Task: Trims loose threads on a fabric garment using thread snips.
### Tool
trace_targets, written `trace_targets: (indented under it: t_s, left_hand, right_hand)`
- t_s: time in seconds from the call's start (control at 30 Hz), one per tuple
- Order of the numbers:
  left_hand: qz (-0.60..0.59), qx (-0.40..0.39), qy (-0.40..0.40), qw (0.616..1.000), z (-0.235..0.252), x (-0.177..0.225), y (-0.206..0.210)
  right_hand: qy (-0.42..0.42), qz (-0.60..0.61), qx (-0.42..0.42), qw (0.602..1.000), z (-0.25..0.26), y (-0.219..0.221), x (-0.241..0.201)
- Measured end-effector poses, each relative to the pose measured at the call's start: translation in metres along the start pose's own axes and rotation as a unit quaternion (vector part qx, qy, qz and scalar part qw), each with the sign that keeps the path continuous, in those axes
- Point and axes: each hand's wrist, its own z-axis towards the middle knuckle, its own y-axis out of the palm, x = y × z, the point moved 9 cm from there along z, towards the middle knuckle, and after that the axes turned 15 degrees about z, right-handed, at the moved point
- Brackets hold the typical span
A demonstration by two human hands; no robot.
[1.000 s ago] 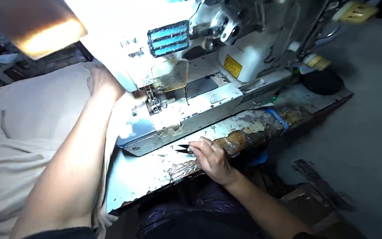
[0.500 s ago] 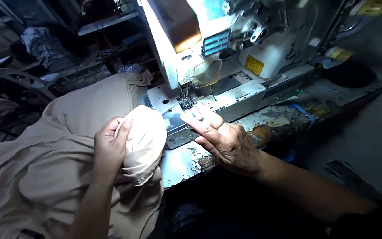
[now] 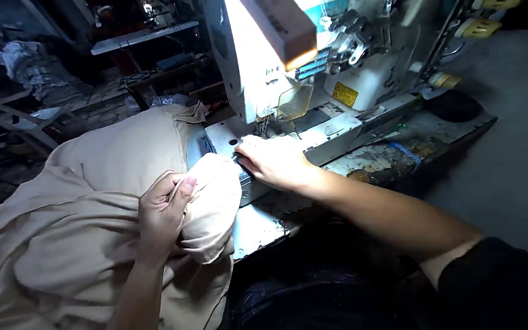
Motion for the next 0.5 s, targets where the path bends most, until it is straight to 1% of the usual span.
trace_targets:
  t_s: [0.07,0.1,0.13,0.17,0.2,0.23,0.27,0.3,0.33,0.37,0.4,0.43,0.47,0.5]
  left_hand:
    - [-0.009,0.007,0.012,1.000,-0.003,0.012,-0.006]
    - [0.001,0.016,0.001,1.000,-0.004,0.015,-0.010]
    - [0.012,0.026,-0.015,0.999,-0.007,0.017,-0.012]
    - [0.015,0.033,-0.027,0.999,-0.009,0.021,-0.011]
    - [0.010,0.036,-0.030,0.999,-0.010,0.026,-0.007]
    - [0.005,0.037,-0.027,0.999,-0.012,0.033,-0.002]
    - [0.006,0.038,-0.021,0.999,-0.015,0.039,0.002]
    - [0.019,0.043,-0.008,0.999,-0.019,0.045,0.002]
    - [0.042,0.050,0.004,0.998,-0.025,0.050,-0.003]
    - [0.067,0.060,0.007,0.996,-0.033,0.053,-0.010]
    - [0.089,0.069,-0.002,0.994,-0.043,0.055,-0.018]
    - [0.106,0.072,-0.021,0.991,-0.053,0.054,-0.024]
    - [0.118,0.073,-0.043,0.989,-0.061,0.053,-0.029]
    - [0.127,0.079,-0.061,0.987,-0.068,0.053,-0.031]
  right_hand:
    - [-0.037,0.061,0.060,0.996,-0.006,-0.009,-0.002]
    - [-0.042,0.122,0.086,0.988,-0.018,-0.016,-0.005]
    - [-0.025,0.221,0.100,0.970,-0.032,-0.019,-0.006]
    - [0.013,0.347,0.091,0.933,-0.045,-0.013,-0.004]
    - [0.066,0.478,0.065,0.873,-0.055,0.001,-0.002]
    - [0.124,0.586,0.040,0.800,-0.065,0.020,-0.002]
    - [0.168,0.671,0.040,0.721,-0.072,0.036,-0.003]
    - [0.197,0.742,0.059,0.638,-0.076,0.047,-0.006]
    - [0.213,0.800,0.079,0.556,-0.078,0.054,-0.009]
    - [0.206,0.843,0.080,0.490,-0.079,0.055,-0.012]
    - [0.189,0.868,0.079,0.452,-0.080,0.052,-0.015]
    - [0.166,0.877,0.073,0.446,-0.083,0.049,-0.017]
    - [0.150,0.869,0.068,0.466,-0.086,0.048,-0.019]
    - [0.145,0.851,0.062,0.501,-0.090,0.051,-0.023]
